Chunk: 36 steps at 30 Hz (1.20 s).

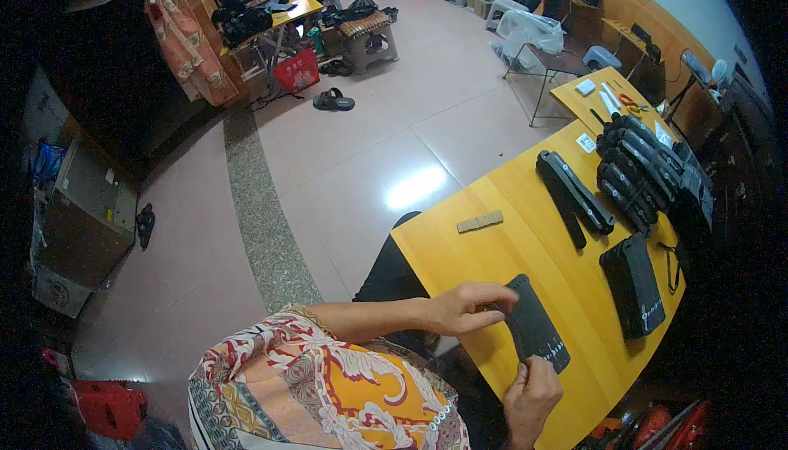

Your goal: Assembling black straps with hardware components at a workbench.

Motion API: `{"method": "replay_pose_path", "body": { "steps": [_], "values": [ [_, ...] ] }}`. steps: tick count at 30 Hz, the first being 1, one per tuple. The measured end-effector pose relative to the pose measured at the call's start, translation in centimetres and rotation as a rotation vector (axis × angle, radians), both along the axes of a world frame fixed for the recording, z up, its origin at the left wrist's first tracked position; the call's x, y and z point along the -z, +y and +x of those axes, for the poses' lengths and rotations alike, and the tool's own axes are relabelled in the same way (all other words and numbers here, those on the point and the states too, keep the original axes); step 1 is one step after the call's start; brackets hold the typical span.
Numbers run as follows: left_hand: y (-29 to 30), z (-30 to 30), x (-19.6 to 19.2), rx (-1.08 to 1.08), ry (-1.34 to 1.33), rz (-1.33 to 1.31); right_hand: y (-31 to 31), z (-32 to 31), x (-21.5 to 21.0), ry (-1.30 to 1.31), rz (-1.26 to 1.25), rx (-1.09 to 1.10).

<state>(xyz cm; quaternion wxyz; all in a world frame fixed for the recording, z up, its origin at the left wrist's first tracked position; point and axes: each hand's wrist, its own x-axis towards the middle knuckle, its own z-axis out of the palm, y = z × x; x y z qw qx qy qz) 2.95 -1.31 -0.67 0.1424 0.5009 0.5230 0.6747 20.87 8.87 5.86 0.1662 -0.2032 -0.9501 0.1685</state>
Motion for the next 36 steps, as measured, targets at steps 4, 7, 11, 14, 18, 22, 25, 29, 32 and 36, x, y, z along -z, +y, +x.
{"method": "replay_pose_path", "body": {
  "steps": [4,7,11,14,18,22,25,29,32,36],
  "values": [
    [-1.2,-0.6,-0.4,0.079,0.037,-0.151,-0.4,0.4,0.2,-0.009,-0.017,0.046],
    [-1.6,-0.6,-1.0,0.098,0.025,-0.131,-0.3,1.1,0.0,-0.056,-0.014,0.086],
    [-1.7,-1.0,-0.7,0.071,-0.054,-0.181,0.2,2.7,0.4,-0.086,-0.071,0.172],
    [-1.6,-0.7,-0.2,0.074,-0.142,-0.230,1.0,4.0,1.5,-0.009,-0.191,0.225],
    [-1.7,-0.9,-1.1,0.190,-0.389,-0.435,2.0,5.2,3.3,0.080,-0.467,0.321],
    [-1.6,-1.1,-0.9,0.280,-0.564,-0.441,2.8,5.9,4.5,0.146,-0.569,0.348],
    [-1.6,-1.1,-0.8,0.323,-0.550,-0.511,2.6,6.2,4.4,0.145,-0.686,0.434],
    [-1.6,-0.5,-0.2,0.090,-0.114,-0.418,2.3,6.6,4.7,0.223,-0.661,0.461],
    [-1.5,-0.6,-0.3,0.011,0.005,-0.383,2.8,7.5,5.5,0.178,-0.684,0.485],
    [-1.1,-0.5,0.0,-0.034,-0.270,-0.523,2.5,6.7,4.4,0.199,-0.557,0.448]
  ]
}}
